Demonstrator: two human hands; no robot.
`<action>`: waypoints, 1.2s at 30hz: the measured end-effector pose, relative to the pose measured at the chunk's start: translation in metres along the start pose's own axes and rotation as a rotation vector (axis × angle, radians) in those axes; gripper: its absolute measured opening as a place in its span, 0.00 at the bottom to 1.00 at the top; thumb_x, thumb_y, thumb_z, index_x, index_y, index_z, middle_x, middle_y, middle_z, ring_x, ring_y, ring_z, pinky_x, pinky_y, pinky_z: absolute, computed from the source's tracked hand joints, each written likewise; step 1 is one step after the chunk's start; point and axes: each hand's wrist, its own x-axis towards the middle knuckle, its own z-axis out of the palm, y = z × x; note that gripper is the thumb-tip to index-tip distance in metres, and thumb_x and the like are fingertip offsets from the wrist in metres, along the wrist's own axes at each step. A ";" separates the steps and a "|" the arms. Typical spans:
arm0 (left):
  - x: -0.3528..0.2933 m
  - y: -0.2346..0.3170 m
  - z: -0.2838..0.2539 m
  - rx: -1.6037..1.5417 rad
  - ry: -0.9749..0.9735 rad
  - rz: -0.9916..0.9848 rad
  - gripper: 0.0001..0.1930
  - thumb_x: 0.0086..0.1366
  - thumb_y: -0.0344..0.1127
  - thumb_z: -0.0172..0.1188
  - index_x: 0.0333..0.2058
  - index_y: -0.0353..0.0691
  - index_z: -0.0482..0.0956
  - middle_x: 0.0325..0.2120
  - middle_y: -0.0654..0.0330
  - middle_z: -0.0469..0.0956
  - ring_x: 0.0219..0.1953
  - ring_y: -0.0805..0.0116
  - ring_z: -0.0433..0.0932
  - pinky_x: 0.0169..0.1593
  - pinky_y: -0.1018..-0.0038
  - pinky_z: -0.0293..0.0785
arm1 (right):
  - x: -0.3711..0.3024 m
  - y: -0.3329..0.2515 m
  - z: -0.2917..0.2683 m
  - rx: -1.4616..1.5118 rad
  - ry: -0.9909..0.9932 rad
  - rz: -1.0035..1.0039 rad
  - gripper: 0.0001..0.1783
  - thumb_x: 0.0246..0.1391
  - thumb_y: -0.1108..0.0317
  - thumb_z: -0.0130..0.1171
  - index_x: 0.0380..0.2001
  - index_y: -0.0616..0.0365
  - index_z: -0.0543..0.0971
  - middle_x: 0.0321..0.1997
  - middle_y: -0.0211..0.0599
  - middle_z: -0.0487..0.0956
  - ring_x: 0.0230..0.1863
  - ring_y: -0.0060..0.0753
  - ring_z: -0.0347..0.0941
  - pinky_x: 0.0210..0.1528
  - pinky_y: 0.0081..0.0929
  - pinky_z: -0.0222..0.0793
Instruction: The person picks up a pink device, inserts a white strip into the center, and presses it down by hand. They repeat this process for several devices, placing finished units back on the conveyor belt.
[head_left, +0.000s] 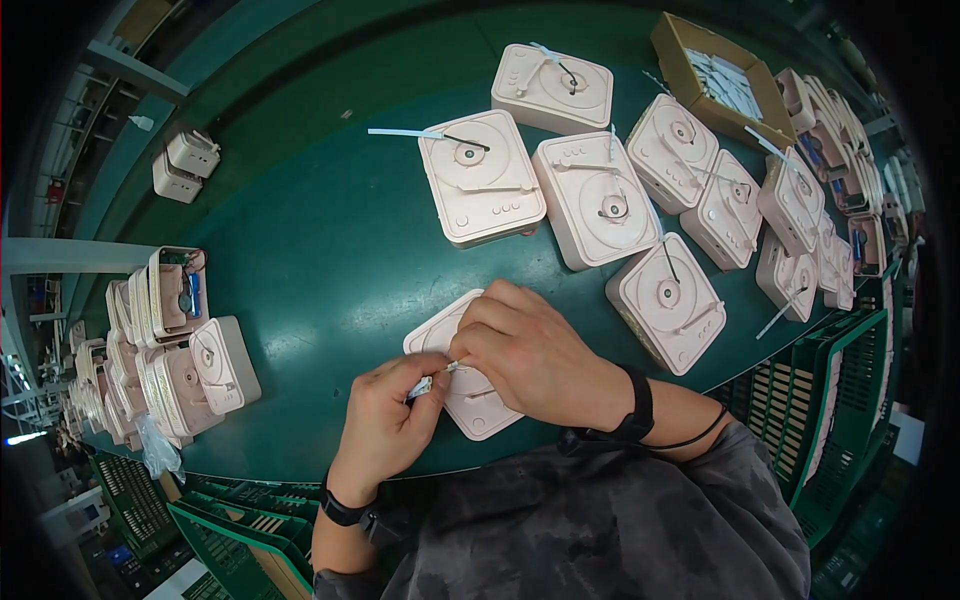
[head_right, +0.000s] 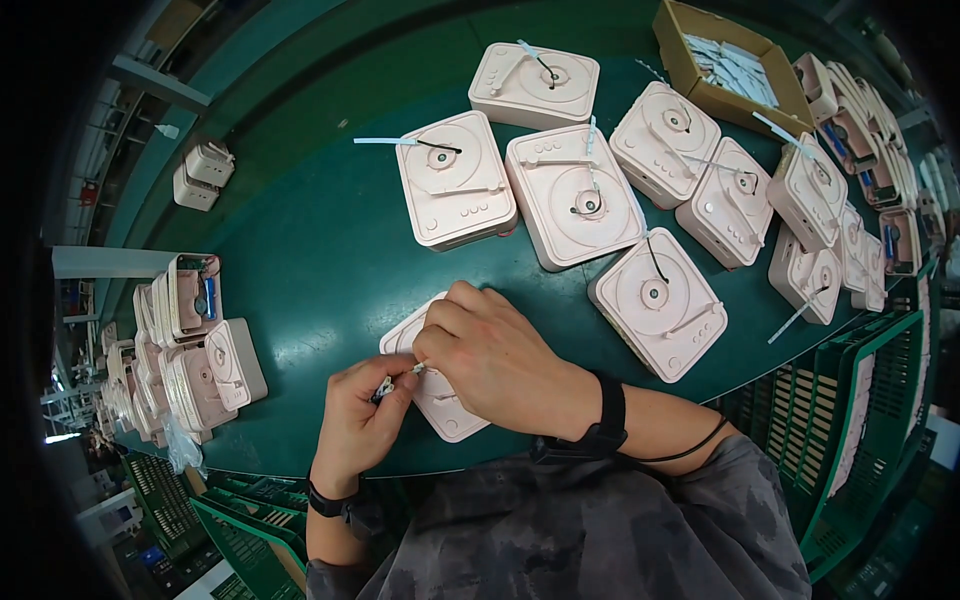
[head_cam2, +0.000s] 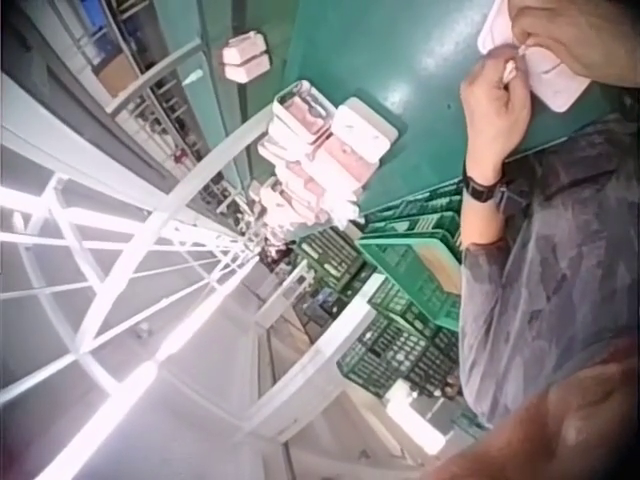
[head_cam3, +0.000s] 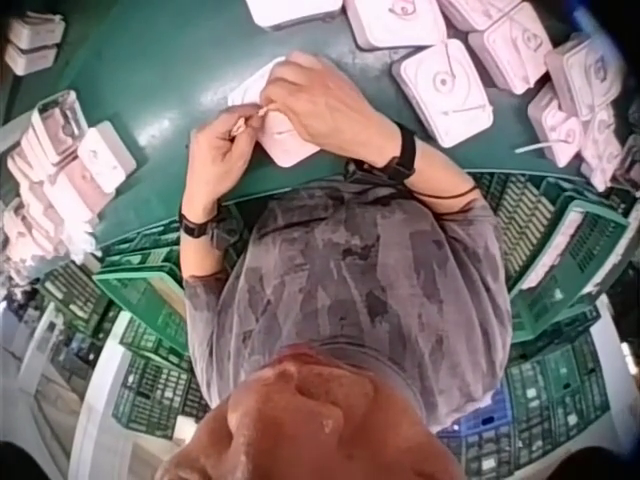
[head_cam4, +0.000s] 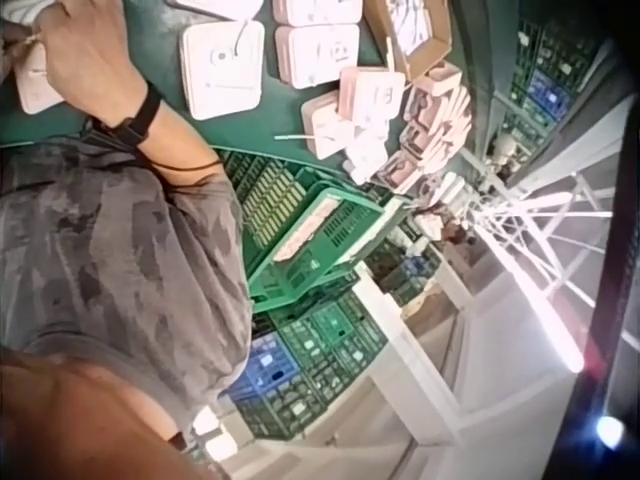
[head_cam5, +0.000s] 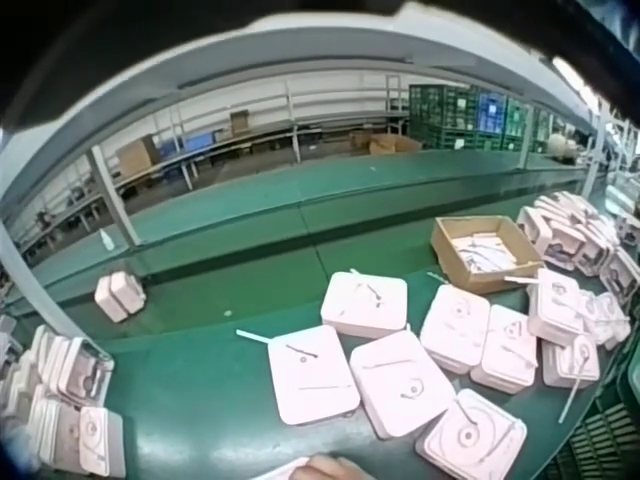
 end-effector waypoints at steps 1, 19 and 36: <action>0.000 0.001 0.000 0.002 -0.003 -0.003 0.05 0.64 0.22 0.63 0.39 0.34 0.82 0.29 0.54 0.83 0.28 0.68 0.79 0.33 0.72 0.73 | 0.000 0.000 0.000 -0.016 -0.002 -0.007 0.04 0.54 0.72 0.62 0.35 0.56 0.79 0.38 0.33 0.75 0.45 0.41 0.70 0.48 0.36 0.68; -0.010 -0.003 0.024 0.298 0.150 0.251 0.20 0.46 0.17 0.57 0.41 0.38 0.79 0.30 0.55 0.79 0.29 0.54 0.80 0.31 0.65 0.77 | -0.008 -0.009 0.008 -0.124 0.046 -0.021 0.08 0.48 0.73 0.61 0.33 0.56 0.76 0.36 0.35 0.74 0.43 0.42 0.69 0.45 0.37 0.65; -0.014 -0.002 0.026 0.247 0.202 0.162 0.07 0.66 0.22 0.58 0.42 0.32 0.80 0.30 0.53 0.79 0.31 0.60 0.80 0.36 0.67 0.76 | -0.018 -0.022 0.018 -0.132 0.213 0.034 0.24 0.48 0.62 0.69 0.47 0.61 0.76 0.52 0.47 0.75 0.56 0.51 0.70 0.56 0.43 0.67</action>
